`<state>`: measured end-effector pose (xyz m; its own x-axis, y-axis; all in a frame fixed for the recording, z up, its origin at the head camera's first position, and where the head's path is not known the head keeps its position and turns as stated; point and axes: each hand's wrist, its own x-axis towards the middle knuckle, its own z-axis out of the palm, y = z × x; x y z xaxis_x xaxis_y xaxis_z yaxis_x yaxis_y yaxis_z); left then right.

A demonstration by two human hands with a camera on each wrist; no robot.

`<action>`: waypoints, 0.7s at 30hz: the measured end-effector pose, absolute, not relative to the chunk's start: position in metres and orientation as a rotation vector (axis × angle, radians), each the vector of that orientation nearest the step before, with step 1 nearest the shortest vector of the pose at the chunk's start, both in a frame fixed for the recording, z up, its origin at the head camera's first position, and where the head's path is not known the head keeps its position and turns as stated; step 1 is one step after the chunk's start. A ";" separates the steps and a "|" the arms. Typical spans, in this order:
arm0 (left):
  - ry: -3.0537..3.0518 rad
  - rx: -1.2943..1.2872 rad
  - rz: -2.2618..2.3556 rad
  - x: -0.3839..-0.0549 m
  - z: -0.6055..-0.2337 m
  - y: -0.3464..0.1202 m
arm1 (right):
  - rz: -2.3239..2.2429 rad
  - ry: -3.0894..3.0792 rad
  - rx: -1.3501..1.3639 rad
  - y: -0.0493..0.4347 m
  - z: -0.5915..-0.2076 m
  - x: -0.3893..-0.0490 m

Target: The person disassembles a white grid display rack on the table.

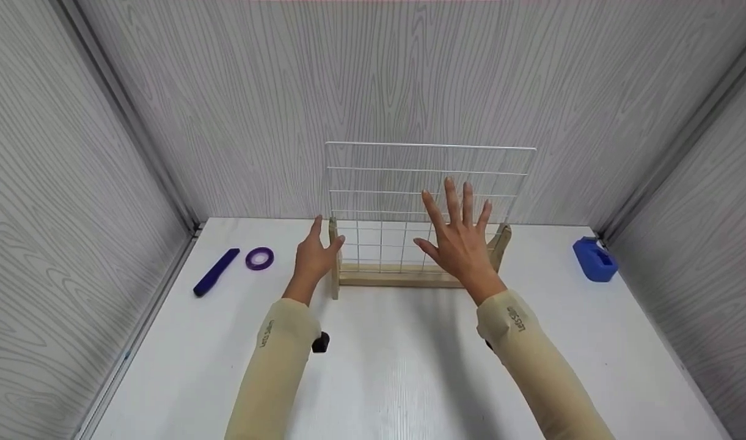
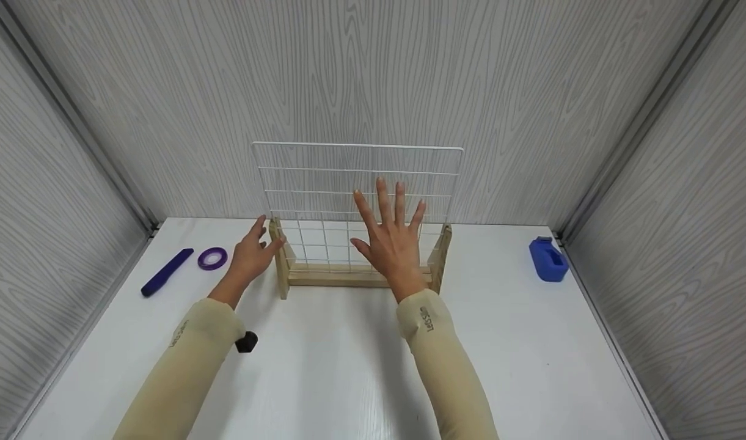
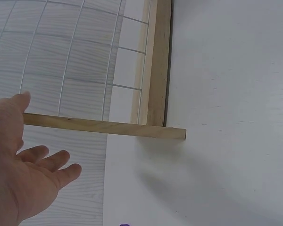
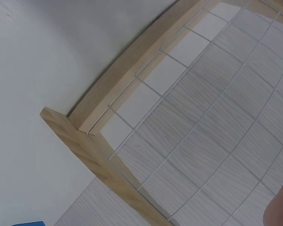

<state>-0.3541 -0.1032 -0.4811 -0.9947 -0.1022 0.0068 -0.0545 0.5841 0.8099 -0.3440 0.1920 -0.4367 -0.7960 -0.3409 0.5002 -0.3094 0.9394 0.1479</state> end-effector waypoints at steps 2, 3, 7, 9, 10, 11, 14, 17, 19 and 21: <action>-2.746 0.142 -1.399 -0.355 -0.480 -0.103 | -0.085 -2.553 0.464 0.190 -0.437 -0.344; -2.743 0.143 -1.402 -0.356 -0.480 -0.103 | -0.096 -2.554 0.462 0.189 -0.438 -0.345; -2.743 0.149 -1.426 -0.357 -0.478 -0.103 | -0.109 -2.555 0.466 0.184 -0.438 -0.346; -2.739 0.158 -1.438 -0.357 -0.477 -0.102 | -0.097 -2.554 0.469 0.182 -0.438 -0.346; -2.736 0.164 -1.445 -0.357 -0.477 -0.102 | -0.086 -2.550 0.472 0.181 -0.438 -0.346; -2.736 0.166 -1.449 -0.357 -0.477 -0.102 | -0.079 -2.553 0.469 0.180 -0.438 -0.346; -2.729 0.178 -1.463 -0.357 -0.477 -0.100 | -0.069 -2.539 0.456 0.179 -0.441 -0.347; -2.723 0.181 -1.473 -0.357 -0.476 -0.098 | -0.061 -2.546 0.436 0.179 -0.442 -0.348; -2.714 0.179 -1.476 -0.357 -0.475 -0.098 | -0.064 -2.555 0.421 0.179 -0.443 -0.349; -2.710 0.167 -1.474 -0.357 -0.475 -0.098 | -0.065 -2.567 0.408 0.179 -0.442 -0.351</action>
<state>-0.3573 -0.0981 -0.4747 -0.9928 -0.1196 -0.0064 -0.0703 0.5392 0.8393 -0.3507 0.1794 -0.4419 -0.8109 -0.3008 0.5019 -0.2751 0.9530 0.1268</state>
